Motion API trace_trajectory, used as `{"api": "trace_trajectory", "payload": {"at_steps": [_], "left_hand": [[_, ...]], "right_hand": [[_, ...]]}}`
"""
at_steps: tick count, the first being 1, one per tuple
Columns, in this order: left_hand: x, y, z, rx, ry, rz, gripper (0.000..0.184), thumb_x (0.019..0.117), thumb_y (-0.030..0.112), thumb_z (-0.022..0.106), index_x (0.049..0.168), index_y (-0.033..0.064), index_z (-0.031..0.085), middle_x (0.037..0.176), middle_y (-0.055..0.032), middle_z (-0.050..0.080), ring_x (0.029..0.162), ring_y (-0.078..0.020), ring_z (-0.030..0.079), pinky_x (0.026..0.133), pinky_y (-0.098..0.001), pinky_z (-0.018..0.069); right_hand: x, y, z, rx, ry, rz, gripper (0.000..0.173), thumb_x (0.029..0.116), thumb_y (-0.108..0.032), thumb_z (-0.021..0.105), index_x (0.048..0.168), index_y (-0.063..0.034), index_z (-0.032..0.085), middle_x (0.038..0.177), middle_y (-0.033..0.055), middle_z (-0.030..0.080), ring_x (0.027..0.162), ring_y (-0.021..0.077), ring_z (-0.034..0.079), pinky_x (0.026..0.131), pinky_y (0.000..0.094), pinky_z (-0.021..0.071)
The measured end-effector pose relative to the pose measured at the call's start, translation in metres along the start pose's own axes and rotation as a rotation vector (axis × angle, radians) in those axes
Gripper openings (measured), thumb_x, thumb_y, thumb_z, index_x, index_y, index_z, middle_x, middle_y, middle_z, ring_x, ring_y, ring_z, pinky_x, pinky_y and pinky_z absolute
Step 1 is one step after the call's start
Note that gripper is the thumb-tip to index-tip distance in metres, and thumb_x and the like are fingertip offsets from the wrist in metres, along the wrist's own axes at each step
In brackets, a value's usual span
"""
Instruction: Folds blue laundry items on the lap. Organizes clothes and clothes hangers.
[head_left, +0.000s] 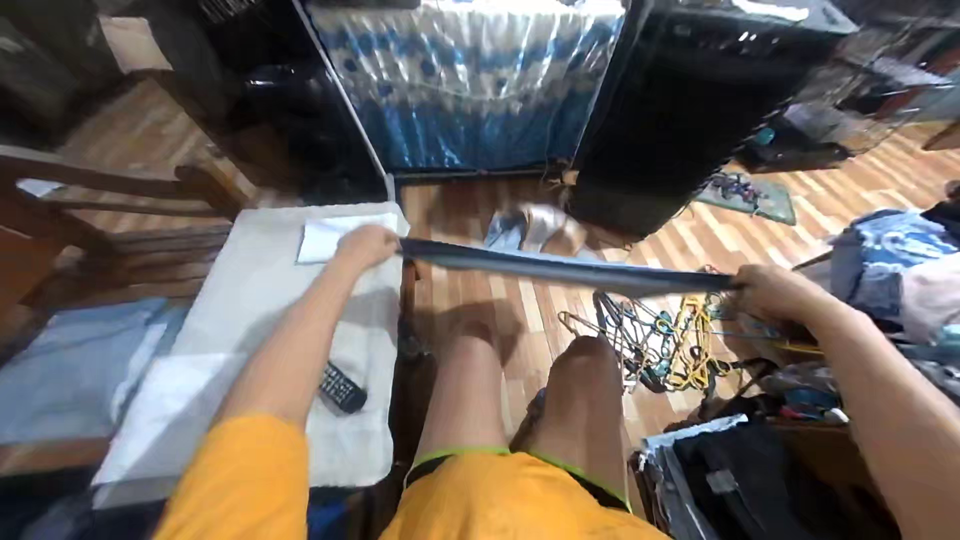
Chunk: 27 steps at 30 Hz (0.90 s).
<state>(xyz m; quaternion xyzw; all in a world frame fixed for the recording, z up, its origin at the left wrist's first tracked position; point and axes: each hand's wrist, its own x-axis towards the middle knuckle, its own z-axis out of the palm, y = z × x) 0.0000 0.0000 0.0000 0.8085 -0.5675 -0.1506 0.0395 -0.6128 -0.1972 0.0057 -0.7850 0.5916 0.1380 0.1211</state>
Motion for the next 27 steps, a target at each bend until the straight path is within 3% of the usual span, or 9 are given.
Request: {"api": "trace_trajectory", "payload": {"at_steps": [5, 9, 13, 16, 18, 20, 24, 26, 27], "left_hand": [[0.014, 0.038, -0.058, 0.197, 0.186, -0.017, 0.039, 0.1072, 0.027, 0.042, 0.12, 0.0005, 0.068, 0.128, -0.0305, 0.062, 0.119, -0.0527, 0.06, 0.089, -0.0759, 0.0448], [0.026, 0.039, -0.077, 0.177, 0.191, 0.039, 0.068, 0.103, 0.056, 0.05, 0.136, -0.0038, 0.057, 0.142, -0.0293, 0.054, 0.13, -0.05, 0.054, 0.099, -0.0736, 0.0425], [0.032, 0.023, -0.084, 0.07, 0.285, 0.177, 0.034, 0.1043, 0.021, 0.057, 0.117, -0.0095, 0.066, 0.128, -0.0325, 0.062, 0.125, -0.0506, 0.057, 0.105, -0.0689, 0.0409], [0.024, 0.021, -0.09, -0.099, 0.385, 0.158, 0.031, 0.1025, 0.019, 0.058, 0.114, -0.0081, 0.069, 0.119, -0.03, 0.067, 0.118, -0.0435, 0.062, 0.106, -0.0607, 0.0425], [0.022, 0.015, -0.092, -0.195, 0.454, 0.144, 0.034, 0.0978, 0.027, 0.066, 0.115, -0.0022, 0.072, 0.116, -0.0233, 0.07, 0.113, -0.0325, 0.066, 0.104, -0.0522, 0.0461], [0.018, 0.011, -0.096, -0.277, 0.531, 0.169, 0.03, 0.0923, 0.029, 0.072, 0.112, 0.0058, 0.075, 0.112, -0.0129, 0.073, 0.105, -0.0179, 0.068, 0.099, -0.0401, 0.0508], [-0.039, 0.011, -0.089, -0.517, 0.439, 0.339, 0.045, 0.0959, 0.018, 0.067, 0.137, 0.0014, 0.057, 0.112, -0.0046, 0.065, 0.095, -0.003, 0.061, 0.088, -0.0224, 0.0515], [-0.086, 0.014, -0.07, -0.82, 0.196, 0.342, 0.06, 0.099, 0.007, 0.054, 0.155, 0.0105, 0.035, 0.118, 0.0046, 0.064, 0.097, -0.0007, 0.065, 0.085, -0.0215, 0.0569], [-0.113, 0.016, -0.056, -0.945, 0.067, 0.295, 0.058, 0.0983, 0.005, 0.046, 0.155, 0.015, 0.036, 0.118, 0.0079, 0.067, 0.095, -0.0003, 0.066, 0.083, -0.0219, 0.0581]], "right_hand": [[0.027, 0.008, -0.033, 0.056, 0.272, -0.068, 0.019, 0.0989, 0.0, 0.053, 0.102, 0.008, 0.07, 0.103, 0.0398, 0.065, 0.102, 0.0638, 0.06, 0.079, 0.083, 0.0401], [0.018, -0.021, -0.045, 0.271, 0.334, -0.013, 0.023, 0.101, -0.004, 0.052, 0.11, 0.0109, 0.068, 0.113, 0.0421, 0.062, 0.112, 0.0633, 0.056, 0.089, 0.0836, 0.0358], [0.029, -0.036, -0.037, 0.403, 0.401, 0.038, 0.023, 0.0955, -0.003, 0.057, 0.109, 0.0077, 0.071, 0.115, 0.0397, 0.063, 0.112, 0.0605, 0.058, 0.091, 0.0822, 0.0372], [0.044, -0.032, -0.028, 0.519, 0.496, 0.07, 0.029, 0.0899, -0.002, 0.059, 0.116, 0.0056, 0.07, 0.123, 0.0371, 0.062, 0.117, 0.0555, 0.058, 0.096, 0.0776, 0.0395], [0.045, -0.032, -0.026, 0.655, 0.568, 0.071, 0.033, 0.0879, -0.001, 0.057, 0.118, 0.0038, 0.07, 0.124, 0.0293, 0.065, 0.114, 0.0411, 0.063, 0.097, 0.0638, 0.0471], [0.039, -0.035, -0.029, 0.928, 0.652, 0.078, 0.028, 0.0878, -0.003, 0.056, 0.113, -0.0004, 0.069, 0.112, 0.0109, 0.068, 0.094, 0.0147, 0.067, 0.087, 0.037, 0.0563], [0.011, -0.011, -0.012, 1.457, 0.588, -0.147, 0.021, 0.0971, -0.002, 0.042, 0.109, -0.0175, 0.051, 0.101, -0.0069, 0.064, 0.093, 0.0093, 0.067, 0.084, 0.0357, 0.0589], [-0.031, -0.006, 0.007, 1.473, 0.397, -0.257, 0.026, 0.1004, -0.007, 0.035, 0.108, -0.0278, 0.049, 0.097, -0.015, 0.061, 0.091, 0.0008, 0.062, 0.083, 0.0282, 0.0562], [-0.053, -0.004, 0.022, 1.452, 0.275, -0.315, 0.026, 0.101, -0.012, 0.036, 0.104, -0.032, 0.053, 0.089, -0.0181, 0.06, 0.081, -0.0042, 0.06, 0.074, 0.0209, 0.0546]]}}
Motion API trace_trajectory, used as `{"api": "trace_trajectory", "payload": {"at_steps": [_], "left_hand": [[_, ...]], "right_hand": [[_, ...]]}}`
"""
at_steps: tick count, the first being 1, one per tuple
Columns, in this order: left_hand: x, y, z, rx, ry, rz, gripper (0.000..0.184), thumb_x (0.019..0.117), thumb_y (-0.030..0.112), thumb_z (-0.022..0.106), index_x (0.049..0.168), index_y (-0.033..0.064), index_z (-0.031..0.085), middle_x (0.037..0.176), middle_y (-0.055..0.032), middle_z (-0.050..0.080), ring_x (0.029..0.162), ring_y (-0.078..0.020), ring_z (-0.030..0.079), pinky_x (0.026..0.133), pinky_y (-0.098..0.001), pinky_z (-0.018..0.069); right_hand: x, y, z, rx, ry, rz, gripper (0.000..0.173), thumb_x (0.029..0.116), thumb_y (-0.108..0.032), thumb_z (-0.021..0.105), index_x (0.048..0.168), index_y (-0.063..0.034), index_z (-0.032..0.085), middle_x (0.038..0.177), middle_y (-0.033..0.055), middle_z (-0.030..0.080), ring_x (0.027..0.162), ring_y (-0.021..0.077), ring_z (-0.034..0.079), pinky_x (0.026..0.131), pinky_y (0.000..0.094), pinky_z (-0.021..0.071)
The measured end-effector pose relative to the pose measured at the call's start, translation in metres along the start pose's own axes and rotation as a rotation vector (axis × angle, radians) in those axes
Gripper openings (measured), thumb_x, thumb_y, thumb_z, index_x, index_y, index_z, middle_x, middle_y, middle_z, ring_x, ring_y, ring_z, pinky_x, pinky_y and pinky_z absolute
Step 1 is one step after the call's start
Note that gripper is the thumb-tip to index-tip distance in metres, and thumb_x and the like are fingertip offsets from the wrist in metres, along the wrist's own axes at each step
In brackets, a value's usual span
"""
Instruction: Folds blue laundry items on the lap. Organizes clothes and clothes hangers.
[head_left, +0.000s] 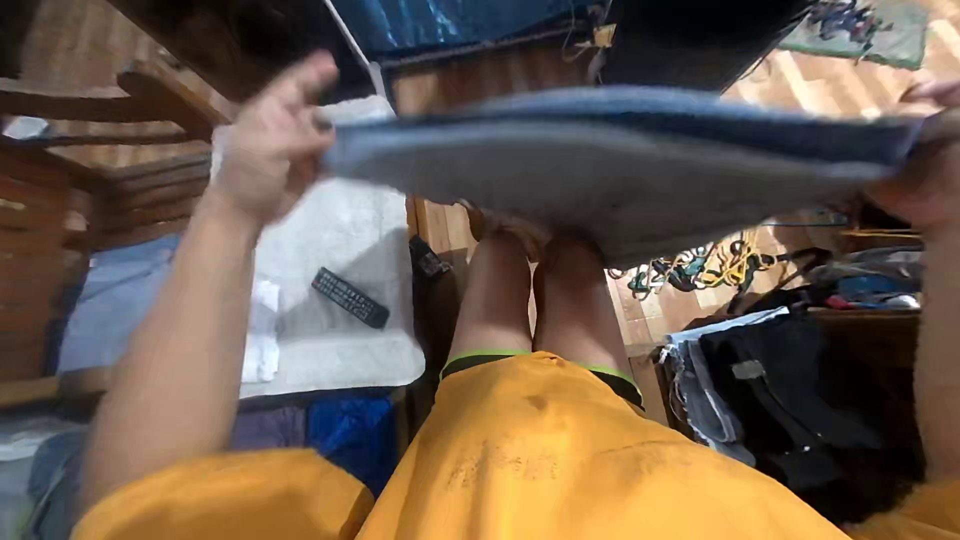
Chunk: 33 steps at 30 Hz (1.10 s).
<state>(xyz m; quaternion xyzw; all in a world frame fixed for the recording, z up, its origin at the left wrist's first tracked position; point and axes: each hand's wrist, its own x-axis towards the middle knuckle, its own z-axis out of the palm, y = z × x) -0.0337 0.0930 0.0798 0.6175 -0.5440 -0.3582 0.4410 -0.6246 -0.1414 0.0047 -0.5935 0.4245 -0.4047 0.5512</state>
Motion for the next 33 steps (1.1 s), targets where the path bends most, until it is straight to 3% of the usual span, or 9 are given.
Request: {"api": "trace_trajectory", "payload": {"at_steps": [3, 6, 9, 13, 16, 21, 23, 26, 33], "left_hand": [[-0.091, -0.031, 0.035, 0.055, -0.259, -0.295, 0.042, 0.0931, 0.003, 0.048, 0.131, 0.0094, 0.063, 0.103, 0.0052, 0.073, 0.078, 0.0, 0.067, 0.07, -0.0204, 0.0576], [-0.185, -0.115, 0.056, 0.302, -0.781, -0.572, 0.032, 0.0973, 0.008, 0.061, 0.127, 0.0158, 0.07, 0.112, -0.0062, 0.073, 0.084, -0.0176, 0.068, 0.076, -0.0423, 0.0564], [-0.229, -0.174, 0.086, 0.356, -0.97, -0.765, 0.029, 0.1023, 0.021, 0.059, 0.128, 0.0131, 0.067, 0.099, -0.013, 0.071, 0.083, -0.0251, 0.068, 0.078, -0.0496, 0.0553], [-0.179, -0.206, 0.109, 0.389, -0.599, -0.739, 0.053, 0.1072, 0.04, 0.049, 0.146, 0.0043, 0.052, 0.128, -0.0233, 0.065, 0.119, -0.0387, 0.064, 0.104, -0.0615, 0.0473], [-0.119, -0.247, 0.139, 0.092, -0.206, -0.689, 0.065, 0.1087, 0.052, 0.038, 0.16, 0.012, 0.032, 0.15, -0.0232, 0.05, 0.133, -0.0407, 0.054, 0.105, -0.0631, 0.0466], [-0.052, -0.229, 0.178, -0.224, 0.101, -0.804, 0.052, 0.1118, 0.036, 0.039, 0.153, 0.0042, 0.04, 0.152, -0.0197, 0.047, 0.139, -0.0297, 0.047, 0.114, -0.0521, 0.0387], [-0.049, -0.24, 0.174, -0.228, 0.104, -0.675, 0.04, 0.1093, 0.021, 0.047, 0.145, 0.0023, 0.046, 0.14, -0.0185, 0.055, 0.125, -0.0244, 0.056, 0.105, -0.0455, 0.0464], [-0.054, -0.245, 0.162, -0.342, -0.006, -0.689, 0.047, 0.1102, 0.029, 0.045, 0.151, 0.0063, 0.042, 0.148, -0.0131, 0.052, 0.131, -0.0194, 0.054, 0.11, -0.0419, 0.045], [-0.049, -0.221, 0.121, -0.148, -0.07, -0.72, 0.019, 0.106, 0.013, 0.053, 0.117, -0.0016, 0.06, 0.1, -0.0067, 0.062, 0.085, -0.0104, 0.06, 0.08, -0.0336, 0.0548]], "right_hand": [[-0.088, 0.026, 0.009, -0.056, -0.435, 0.294, 0.027, 0.0923, -0.019, 0.047, 0.103, -0.028, 0.07, 0.066, -0.012, 0.06, 0.052, -0.0037, 0.052, 0.048, 0.015, 0.0455], [-0.171, 0.062, 0.042, -0.291, -0.796, 0.776, 0.034, 0.084, -0.008, 0.046, 0.108, -0.0127, 0.07, 0.07, -0.007, 0.063, 0.058, 0.0031, 0.055, 0.054, 0.0229, 0.0471], [-0.214, 0.101, 0.07, -0.414, -1.055, 0.923, 0.037, 0.0922, -0.002, 0.045, 0.124, 0.0005, 0.064, 0.093, 0.0085, 0.068, 0.079, 0.0152, 0.061, 0.073, 0.0381, 0.051], [-0.177, 0.141, 0.104, -0.332, -0.566, 0.759, 0.038, 0.1063, -0.009, 0.047, 0.141, 0.0057, 0.051, 0.136, 0.0242, 0.058, 0.12, 0.0284, 0.06, 0.104, 0.0459, 0.0482], [-0.122, 0.194, 0.124, 0.054, -0.036, 0.774, 0.048, 0.1097, -0.03, 0.042, 0.154, -0.0135, 0.039, 0.148, 0.013, 0.052, 0.128, 0.0275, 0.056, 0.103, 0.0499, 0.049], [-0.066, 0.205, 0.13, 0.263, -0.024, 0.857, 0.04, 0.1099, -0.035, 0.039, 0.144, -0.014, 0.044, 0.128, 0.0105, 0.06, 0.109, 0.0231, 0.062, 0.089, 0.0448, 0.0533], [-0.058, 0.216, 0.117, 0.293, -0.062, 0.813, 0.026, 0.1073, -0.026, 0.045, 0.128, -0.0113, 0.053, 0.111, 0.0079, 0.065, 0.095, 0.0195, 0.066, 0.08, 0.0409, 0.0565], [-0.054, 0.226, 0.095, 0.317, -0.14, 0.784, 0.015, 0.1068, -0.019, 0.043, 0.111, -0.0105, 0.055, 0.098, 0.0048, 0.068, 0.086, 0.0158, 0.068, 0.078, 0.0378, 0.0587], [-0.048, 0.207, 0.053, 0.103, -0.082, 0.619, 0.021, 0.0996, 0.004, 0.048, 0.085, -0.0075, 0.058, 0.078, 0.0004, 0.068, 0.068, 0.0088, 0.065, 0.068, 0.0291, 0.0583]]}}
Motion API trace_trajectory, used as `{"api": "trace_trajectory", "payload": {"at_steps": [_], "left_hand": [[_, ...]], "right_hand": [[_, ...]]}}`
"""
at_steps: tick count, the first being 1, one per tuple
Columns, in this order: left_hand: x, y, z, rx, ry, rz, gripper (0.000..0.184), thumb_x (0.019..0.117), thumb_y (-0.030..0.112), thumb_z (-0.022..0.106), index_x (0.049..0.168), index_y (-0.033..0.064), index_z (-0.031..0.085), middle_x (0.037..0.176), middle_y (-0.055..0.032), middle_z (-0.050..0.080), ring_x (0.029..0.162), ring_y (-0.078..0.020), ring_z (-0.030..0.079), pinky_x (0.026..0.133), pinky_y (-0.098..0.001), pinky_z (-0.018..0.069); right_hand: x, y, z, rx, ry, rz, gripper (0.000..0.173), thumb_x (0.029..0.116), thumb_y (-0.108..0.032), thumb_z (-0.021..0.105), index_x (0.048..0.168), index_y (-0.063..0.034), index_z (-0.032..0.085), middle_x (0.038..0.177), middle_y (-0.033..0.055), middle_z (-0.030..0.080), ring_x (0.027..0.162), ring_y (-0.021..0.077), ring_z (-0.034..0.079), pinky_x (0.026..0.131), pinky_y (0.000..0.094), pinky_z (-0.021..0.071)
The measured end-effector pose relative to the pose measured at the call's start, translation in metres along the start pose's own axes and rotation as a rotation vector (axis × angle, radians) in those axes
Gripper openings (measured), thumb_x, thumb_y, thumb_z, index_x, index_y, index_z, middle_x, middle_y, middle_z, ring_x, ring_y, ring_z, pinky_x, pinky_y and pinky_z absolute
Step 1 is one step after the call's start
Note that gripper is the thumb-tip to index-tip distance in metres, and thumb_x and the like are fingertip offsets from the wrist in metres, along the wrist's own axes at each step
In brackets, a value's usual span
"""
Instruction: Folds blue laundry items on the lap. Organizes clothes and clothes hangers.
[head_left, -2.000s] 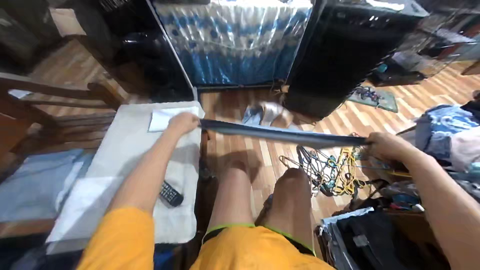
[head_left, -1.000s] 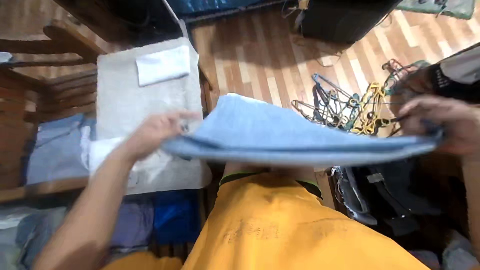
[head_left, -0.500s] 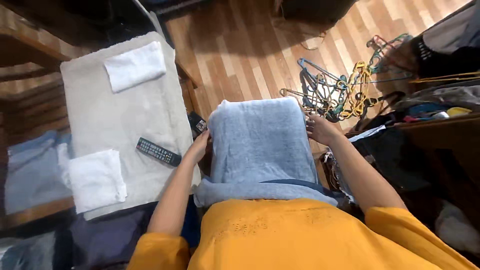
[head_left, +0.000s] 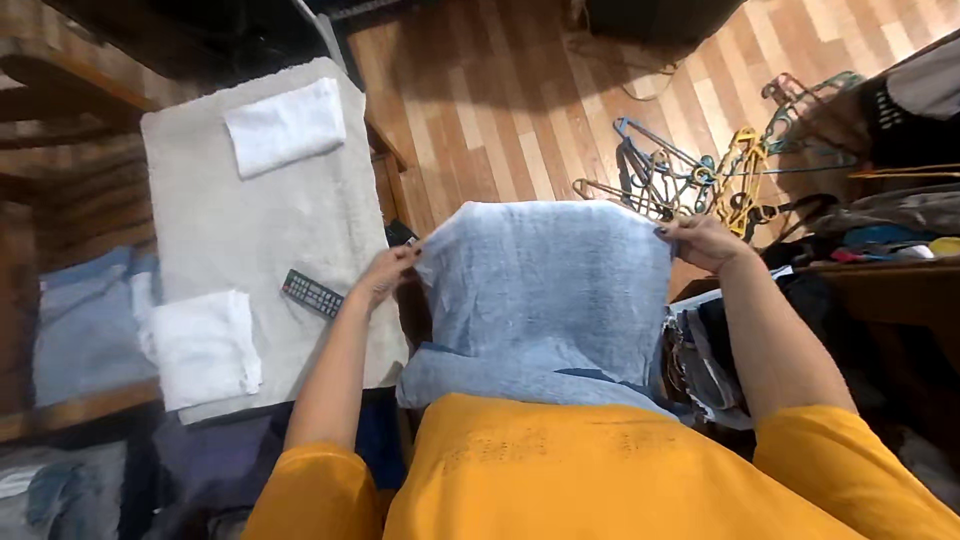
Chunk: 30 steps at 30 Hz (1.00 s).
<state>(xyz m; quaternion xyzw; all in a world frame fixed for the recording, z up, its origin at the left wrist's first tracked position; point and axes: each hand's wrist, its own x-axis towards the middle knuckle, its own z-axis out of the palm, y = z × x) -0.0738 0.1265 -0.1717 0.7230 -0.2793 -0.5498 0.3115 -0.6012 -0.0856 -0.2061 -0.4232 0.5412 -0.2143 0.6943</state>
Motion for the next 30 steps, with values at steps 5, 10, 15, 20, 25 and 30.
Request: {"api": "trace_trajectory", "payload": {"at_steps": [5, 10, 15, 20, 25, 30], "left_hand": [[0.005, 0.03, -0.025, 0.087, 0.209, 0.118, 0.014, 0.1016, 0.014, 0.062, 0.099, -0.0002, 0.062, 0.084, -0.0016, 0.064, 0.071, -0.0054, 0.061, 0.072, -0.0279, 0.0568], [0.006, 0.015, 0.028, -0.048, 0.012, -0.082, 0.048, 0.1098, 0.029, 0.046, 0.151, 0.0082, 0.035, 0.131, -0.0164, 0.058, 0.108, -0.0231, 0.064, 0.09, -0.0435, 0.0555], [0.009, -0.063, 0.032, -0.268, -0.171, -0.226, 0.059, 0.099, 0.064, 0.05, 0.144, 0.026, 0.055, 0.128, -0.0054, 0.068, 0.112, -0.0228, 0.067, 0.092, -0.0478, 0.0562], [-0.006, -0.036, 0.035, -0.41, -0.043, -0.34, 0.053, 0.0932, 0.065, 0.058, 0.122, 0.0207, 0.065, 0.106, -0.0013, 0.071, 0.093, -0.0159, 0.07, 0.077, -0.0378, 0.0592], [-0.012, -0.009, 0.032, -0.384, -0.011, -0.416, 0.043, 0.1035, 0.05, 0.05, 0.13, 0.0171, 0.06, 0.111, -0.0046, 0.071, 0.1, -0.0179, 0.069, 0.086, -0.0412, 0.0583], [0.004, 0.049, -0.006, -0.29, 0.043, -0.115, 0.047, 0.1106, 0.043, 0.036, 0.147, 0.0147, 0.043, 0.124, -0.0077, 0.064, 0.11, -0.0184, 0.064, 0.093, -0.0408, 0.0551]], "right_hand": [[-0.006, -0.009, -0.009, 0.004, 0.135, -0.084, 0.022, 0.0989, 0.004, 0.051, 0.083, -0.0097, 0.058, 0.077, -0.0024, 0.07, 0.067, 0.0059, 0.066, 0.068, 0.0266, 0.0588], [-0.017, 0.02, 0.024, 0.18, 0.137, 0.087, 0.025, 0.1069, -0.021, 0.048, 0.131, -0.015, 0.052, 0.094, -0.0021, 0.06, 0.076, 0.0088, 0.06, 0.071, 0.0322, 0.0554], [-0.029, 0.065, 0.025, 0.208, -0.005, 0.371, 0.027, 0.1092, -0.028, 0.042, 0.128, -0.0117, 0.052, 0.103, 0.0069, 0.066, 0.094, 0.0209, 0.067, 0.085, 0.0447, 0.0568], [-0.029, 0.043, 0.013, 0.186, -0.052, 0.357, 0.024, 0.1092, -0.031, 0.041, 0.124, -0.0157, 0.053, 0.099, 0.0045, 0.067, 0.089, 0.0184, 0.068, 0.078, 0.0409, 0.0573], [-0.034, 0.011, 0.0, 0.141, 0.008, 0.306, 0.025, 0.1098, -0.026, 0.04, 0.121, -0.0126, 0.057, 0.101, 0.0042, 0.069, 0.09, 0.016, 0.069, 0.08, 0.0393, 0.0585], [-0.02, -0.065, -0.002, 0.04, 0.172, 0.108, 0.018, 0.1076, -0.021, 0.042, 0.114, -0.0127, 0.056, 0.091, -0.0036, 0.062, 0.081, 0.0062, 0.062, 0.077, 0.028, 0.0553]]}}
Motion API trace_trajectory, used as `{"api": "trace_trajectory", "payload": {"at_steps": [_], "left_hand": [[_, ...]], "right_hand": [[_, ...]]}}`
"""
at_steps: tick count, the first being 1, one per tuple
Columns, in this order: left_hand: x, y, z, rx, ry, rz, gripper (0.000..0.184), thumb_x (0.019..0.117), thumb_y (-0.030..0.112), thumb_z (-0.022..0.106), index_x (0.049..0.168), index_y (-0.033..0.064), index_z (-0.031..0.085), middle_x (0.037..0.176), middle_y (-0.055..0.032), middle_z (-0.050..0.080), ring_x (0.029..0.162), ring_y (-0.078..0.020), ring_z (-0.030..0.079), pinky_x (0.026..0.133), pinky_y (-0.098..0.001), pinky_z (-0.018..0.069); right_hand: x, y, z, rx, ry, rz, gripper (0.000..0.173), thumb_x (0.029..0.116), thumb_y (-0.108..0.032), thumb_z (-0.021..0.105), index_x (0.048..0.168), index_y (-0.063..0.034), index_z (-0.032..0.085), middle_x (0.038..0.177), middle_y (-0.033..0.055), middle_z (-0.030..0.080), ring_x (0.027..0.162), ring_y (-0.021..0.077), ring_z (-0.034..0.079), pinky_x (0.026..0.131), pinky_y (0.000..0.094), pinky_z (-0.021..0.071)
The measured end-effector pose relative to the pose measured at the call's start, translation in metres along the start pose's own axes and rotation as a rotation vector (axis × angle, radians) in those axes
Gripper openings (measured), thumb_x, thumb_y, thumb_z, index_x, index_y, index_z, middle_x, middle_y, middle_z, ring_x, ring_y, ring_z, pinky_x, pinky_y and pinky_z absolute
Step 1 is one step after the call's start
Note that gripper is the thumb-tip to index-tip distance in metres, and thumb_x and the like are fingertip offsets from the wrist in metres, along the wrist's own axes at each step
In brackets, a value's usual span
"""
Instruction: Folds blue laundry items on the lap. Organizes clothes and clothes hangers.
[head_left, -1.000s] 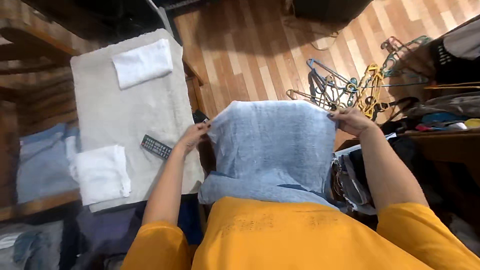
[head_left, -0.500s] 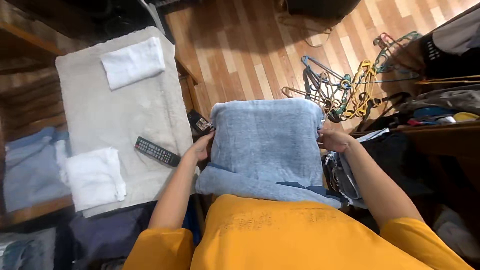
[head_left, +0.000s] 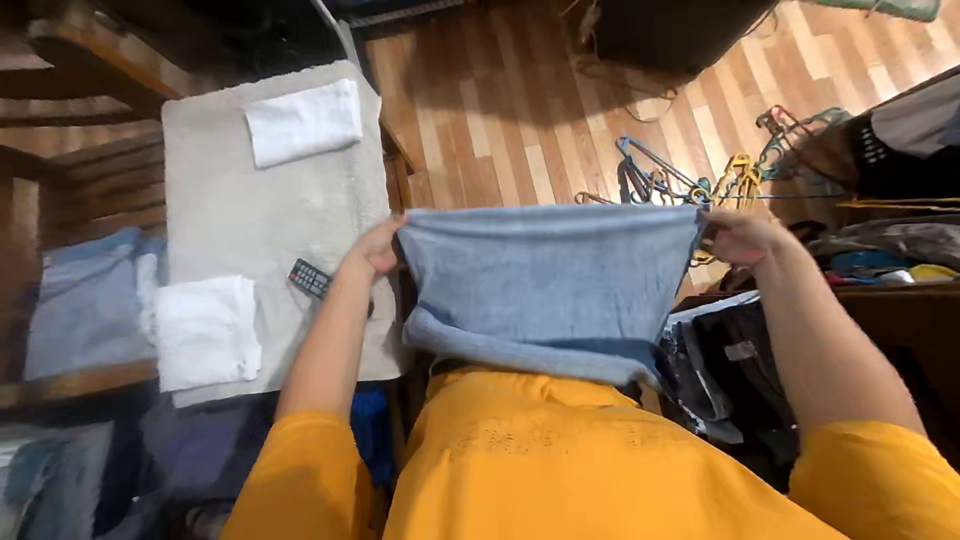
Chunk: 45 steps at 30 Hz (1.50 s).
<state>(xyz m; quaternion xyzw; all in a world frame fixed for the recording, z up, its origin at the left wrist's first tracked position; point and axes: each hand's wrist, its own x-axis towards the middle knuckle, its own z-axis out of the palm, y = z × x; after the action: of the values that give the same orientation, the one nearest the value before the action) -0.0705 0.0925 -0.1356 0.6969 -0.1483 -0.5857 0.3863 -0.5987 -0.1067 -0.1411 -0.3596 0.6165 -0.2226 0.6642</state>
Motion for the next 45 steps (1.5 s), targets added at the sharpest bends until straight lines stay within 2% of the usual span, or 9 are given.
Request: {"api": "trace_trajectory", "payload": {"at_steps": [4, 13, 20, 24, 26, 30, 34, 41, 45], "left_hand": [[0.018, 0.102, 0.011, -0.015, 0.14, 0.23, 0.049, 0.1109, 0.034, 0.043, 0.154, 0.0114, 0.035, 0.139, -0.0112, 0.056, 0.12, -0.0193, 0.06, 0.1, -0.037, 0.0509], [-0.005, 0.22, 0.012, -0.056, 0.304, 0.546, 0.041, 0.1049, 0.03, 0.058, 0.141, 0.0091, 0.056, 0.129, -0.0093, 0.064, 0.119, -0.0185, 0.061, 0.101, -0.0375, 0.0509], [-0.003, 0.192, -0.007, 0.092, 0.324, 0.629, 0.06, 0.0988, 0.009, 0.064, 0.152, 0.0082, 0.036, 0.131, -0.0138, 0.057, 0.098, -0.0146, 0.064, 0.084, -0.0282, 0.0549], [-0.032, 0.148, -0.017, 0.3, 0.233, 0.594, 0.042, 0.0996, 0.011, 0.061, 0.14, 0.0066, 0.05, 0.114, -0.0065, 0.064, 0.086, -0.0075, 0.061, 0.081, -0.0269, 0.0524], [-0.065, 0.103, -0.022, 0.402, 0.162, 0.535, 0.034, 0.0978, 0.008, 0.062, 0.131, 0.0044, 0.056, 0.105, -0.0039, 0.065, 0.084, -0.0058, 0.058, 0.081, -0.0275, 0.0505], [-0.12, -0.029, -0.041, 0.515, -0.001, 0.349, 0.027, 0.0944, 0.007, 0.067, 0.122, 0.0078, 0.064, 0.093, -0.0025, 0.069, 0.08, -0.0087, 0.065, 0.076, -0.0324, 0.0569], [-0.133, -0.124, -0.048, 0.287, 0.054, 0.053, 0.031, 0.0975, 0.005, 0.063, 0.128, 0.0133, 0.063, 0.094, -0.008, 0.07, 0.079, -0.0209, 0.07, 0.071, -0.0402, 0.0623], [-0.152, -0.098, -0.021, 0.263, 0.247, 0.218, 0.041, 0.0976, 0.007, 0.067, 0.137, 0.0142, 0.057, 0.103, -0.0079, 0.071, 0.081, -0.0198, 0.073, 0.068, -0.0395, 0.0643], [-0.156, -0.049, -0.004, 0.284, 0.448, 0.454, 0.05, 0.0897, 0.007, 0.072, 0.137, 0.0051, 0.054, 0.092, -0.0016, 0.065, 0.074, -0.007, 0.066, 0.069, -0.0296, 0.0602]], "right_hand": [[0.033, -0.086, 0.022, 0.053, 0.059, -0.166, 0.012, 0.1072, -0.019, 0.045, 0.099, -0.0193, 0.054, 0.07, -0.0109, 0.053, 0.058, -0.0022, 0.05, 0.059, 0.0146, 0.0471], [0.035, -0.192, 0.051, 0.37, 0.006, -0.436, 0.014, 0.1046, -0.007, 0.044, 0.115, -0.0117, 0.052, 0.096, 0.0021, 0.065, 0.084, 0.0129, 0.069, 0.08, 0.029, 0.06], [0.033, -0.162, 0.05, 0.147, -0.07, -0.348, 0.014, 0.1048, -0.019, 0.048, 0.11, -0.0183, 0.061, 0.083, -0.007, 0.062, 0.068, 0.001, 0.058, 0.065, 0.0165, 0.0519], [0.0, -0.105, 0.022, -0.042, -0.074, -0.493, 0.019, 0.0975, -0.004, 0.054, 0.106, -0.0206, 0.057, 0.093, -0.0093, 0.063, 0.076, 0.0022, 0.059, 0.069, 0.0218, 0.0527], [-0.031, -0.053, -0.003, -0.145, -0.136, -0.514, 0.027, 0.0931, -0.002, 0.056, 0.114, -0.0183, 0.06, 0.1, -0.007, 0.065, 0.08, 0.0034, 0.063, 0.072, 0.0235, 0.0568], [-0.078, 0.064, -0.047, -0.204, -0.263, -0.415, 0.024, 0.0844, -0.002, 0.062, 0.093, -0.0173, 0.079, 0.094, -0.0075, 0.076, 0.081, 0.004, 0.07, 0.072, 0.024, 0.0594], [-0.108, 0.133, -0.057, -0.162, -0.289, -0.335, 0.022, 0.0823, -0.004, 0.068, 0.091, -0.0183, 0.082, 0.094, -0.0077, 0.076, 0.086, 0.0044, 0.069, 0.077, 0.0232, 0.0585], [-0.126, 0.111, -0.03, -0.499, -0.143, -0.473, 0.033, 0.0757, 0.008, 0.067, 0.107, 0.0026, 0.073, 0.104, 0.0061, 0.071, 0.084, 0.0062, 0.065, 0.077, 0.0241, 0.057], [-0.128, 0.071, -0.017, -0.876, 0.015, -0.761, 0.019, 0.0835, 0.0, 0.07, 0.101, 0.0078, 0.073, 0.104, 0.0247, 0.069, 0.091, 0.0272, 0.066, 0.085, 0.0428, 0.055]]}}
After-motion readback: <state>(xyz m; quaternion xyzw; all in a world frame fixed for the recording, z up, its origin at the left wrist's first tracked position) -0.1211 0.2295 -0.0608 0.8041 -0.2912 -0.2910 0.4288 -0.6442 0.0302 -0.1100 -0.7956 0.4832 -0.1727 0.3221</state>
